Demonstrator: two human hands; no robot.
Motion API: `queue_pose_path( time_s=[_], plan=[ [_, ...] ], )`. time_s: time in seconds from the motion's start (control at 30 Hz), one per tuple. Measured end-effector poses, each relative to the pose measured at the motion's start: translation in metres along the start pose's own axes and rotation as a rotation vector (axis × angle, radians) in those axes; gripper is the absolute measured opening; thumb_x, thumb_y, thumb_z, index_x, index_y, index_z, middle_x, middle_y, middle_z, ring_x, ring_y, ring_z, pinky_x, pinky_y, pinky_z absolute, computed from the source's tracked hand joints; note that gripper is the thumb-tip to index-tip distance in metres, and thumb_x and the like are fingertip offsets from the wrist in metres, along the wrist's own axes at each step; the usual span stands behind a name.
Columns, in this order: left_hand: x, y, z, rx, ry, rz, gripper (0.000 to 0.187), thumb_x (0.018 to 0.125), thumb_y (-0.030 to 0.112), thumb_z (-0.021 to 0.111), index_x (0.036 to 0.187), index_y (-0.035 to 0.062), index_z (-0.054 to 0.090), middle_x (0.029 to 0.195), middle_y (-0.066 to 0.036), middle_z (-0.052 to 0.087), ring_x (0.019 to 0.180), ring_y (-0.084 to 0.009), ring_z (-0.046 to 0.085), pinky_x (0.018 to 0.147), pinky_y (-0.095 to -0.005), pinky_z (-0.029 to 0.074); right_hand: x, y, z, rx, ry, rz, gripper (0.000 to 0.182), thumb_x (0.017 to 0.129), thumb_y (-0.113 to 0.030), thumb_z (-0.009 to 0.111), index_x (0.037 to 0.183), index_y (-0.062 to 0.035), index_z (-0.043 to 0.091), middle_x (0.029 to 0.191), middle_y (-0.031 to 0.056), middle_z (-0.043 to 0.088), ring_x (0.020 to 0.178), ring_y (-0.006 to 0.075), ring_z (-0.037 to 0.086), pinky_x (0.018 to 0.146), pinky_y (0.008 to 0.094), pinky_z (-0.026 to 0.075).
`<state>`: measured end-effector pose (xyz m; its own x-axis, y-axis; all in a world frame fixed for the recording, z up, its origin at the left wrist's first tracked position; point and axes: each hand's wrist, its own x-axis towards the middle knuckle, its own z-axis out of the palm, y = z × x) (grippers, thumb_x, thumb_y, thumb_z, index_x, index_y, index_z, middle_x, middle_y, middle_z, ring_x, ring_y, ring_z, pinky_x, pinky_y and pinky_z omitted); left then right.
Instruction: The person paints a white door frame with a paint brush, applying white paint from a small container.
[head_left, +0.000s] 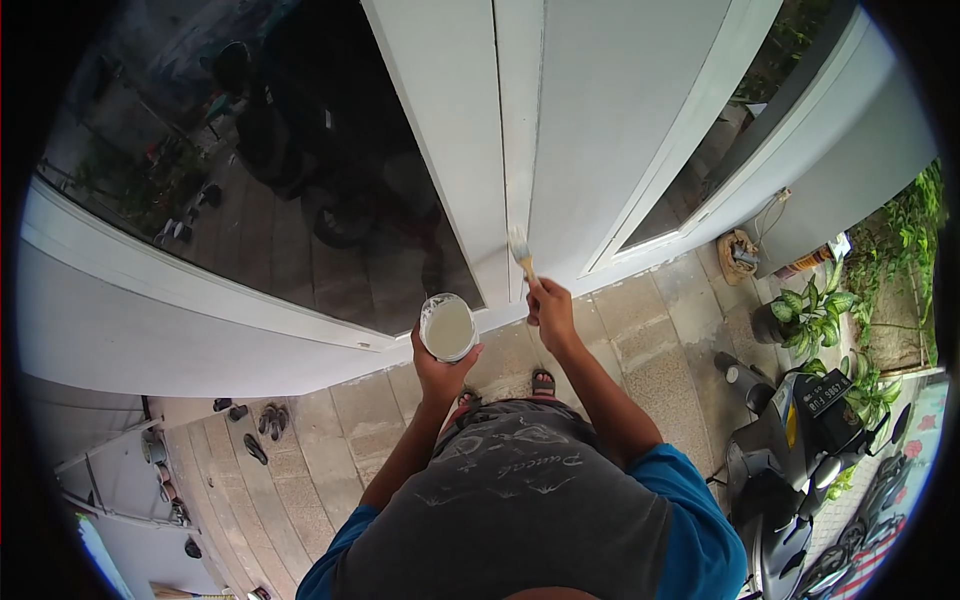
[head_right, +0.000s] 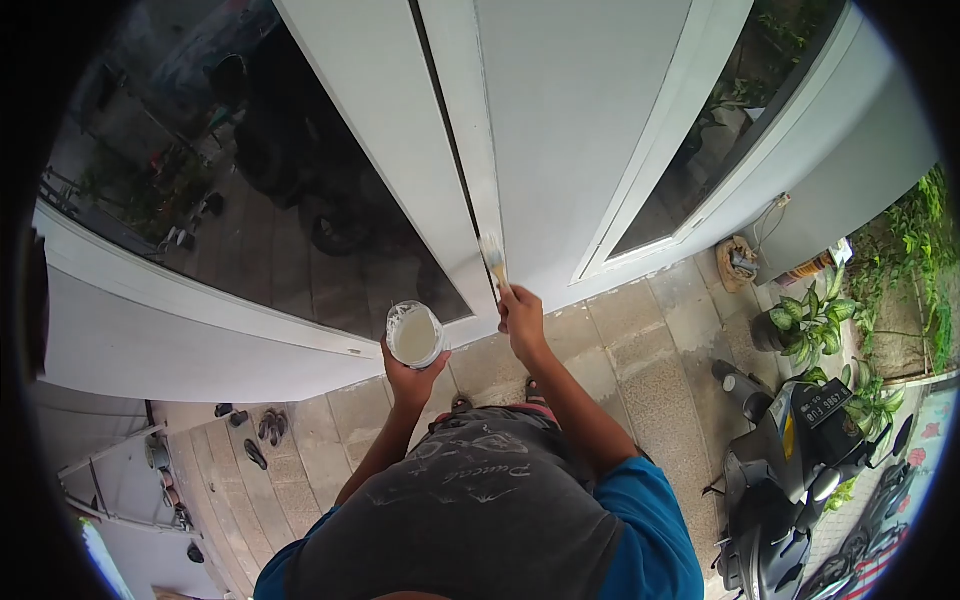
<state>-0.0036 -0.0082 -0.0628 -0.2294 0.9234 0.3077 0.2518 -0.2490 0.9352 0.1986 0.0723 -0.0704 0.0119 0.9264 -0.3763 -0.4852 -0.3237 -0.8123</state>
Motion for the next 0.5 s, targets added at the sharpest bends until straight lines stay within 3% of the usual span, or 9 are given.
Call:
queue_pose_path(
  time_s=[0.07,0.13,0.23,0.43,0.5],
  plan=[
    [-0.001,0.0,0.0,0.018,0.012,0.007,0.089,0.065,0.007,0.089,0.136,-0.0005,0.037,0.122,-0.014,0.058,0.112,-0.0225,0.058,0.096,-0.0363,0.046,0.0,0.013,-0.008,0.05,0.071,0.181,0.016,0.097,-0.02,0.055,0.092,-0.0051,0.059,0.064,-0.0038,0.043,0.049,0.0057,0.036,0.041,0.0227,0.027],
    [-0.002,0.001,0.001,0.025,0.027,0.005,0.088,0.065,0.007,0.089,0.136,-0.0006,0.037,0.122,-0.014,0.058,0.112,-0.0226,0.059,0.096,-0.0364,0.046,0.0,0.011,-0.009,0.07,0.058,0.183,0.013,0.096,-0.015,0.05,0.09,-0.0055,0.056,0.065,-0.002,0.043,0.049,0.0074,0.035,0.043,0.0242,0.03],
    [-0.005,-0.002,0.003,0.022,0.03,-0.007,0.089,0.065,0.008,0.089,0.136,-0.0007,0.037,0.122,-0.014,0.057,0.112,-0.0229,0.058,0.097,-0.0366,0.046,-0.011,-0.04,0.012,0.249,-0.068,0.094,0.012,0.091,-0.009,0.045,0.095,-0.0036,0.054,0.071,0.0018,0.047,0.052,0.0087,0.037,0.047,0.0259,0.034],
    [-0.004,0.005,0.005,0.055,0.035,-0.028,0.091,0.065,0.01,0.089,0.138,-0.0013,0.036,0.124,-0.015,0.056,0.114,-0.0234,0.057,0.098,-0.0371,0.045,-0.071,-0.148,0.066,0.206,-0.248,-0.12,0.027,0.097,-0.01,0.044,0.119,-0.0003,0.056,0.074,0.0,0.046,0.054,0.0067,0.035,0.048,0.0246,0.033],
    [-0.006,0.003,0.007,0.074,0.051,-0.037,0.091,0.065,0.01,0.089,0.138,-0.0015,0.036,0.124,-0.015,0.056,0.114,-0.0236,0.057,0.098,-0.037,0.045,-0.077,-0.158,0.072,0.082,-0.271,-0.38,0.031,0.102,-0.015,0.044,0.127,-0.0008,0.054,0.072,-0.0026,0.043,0.054,0.0037,0.034,0.047,0.0214,0.031]
  ],
)
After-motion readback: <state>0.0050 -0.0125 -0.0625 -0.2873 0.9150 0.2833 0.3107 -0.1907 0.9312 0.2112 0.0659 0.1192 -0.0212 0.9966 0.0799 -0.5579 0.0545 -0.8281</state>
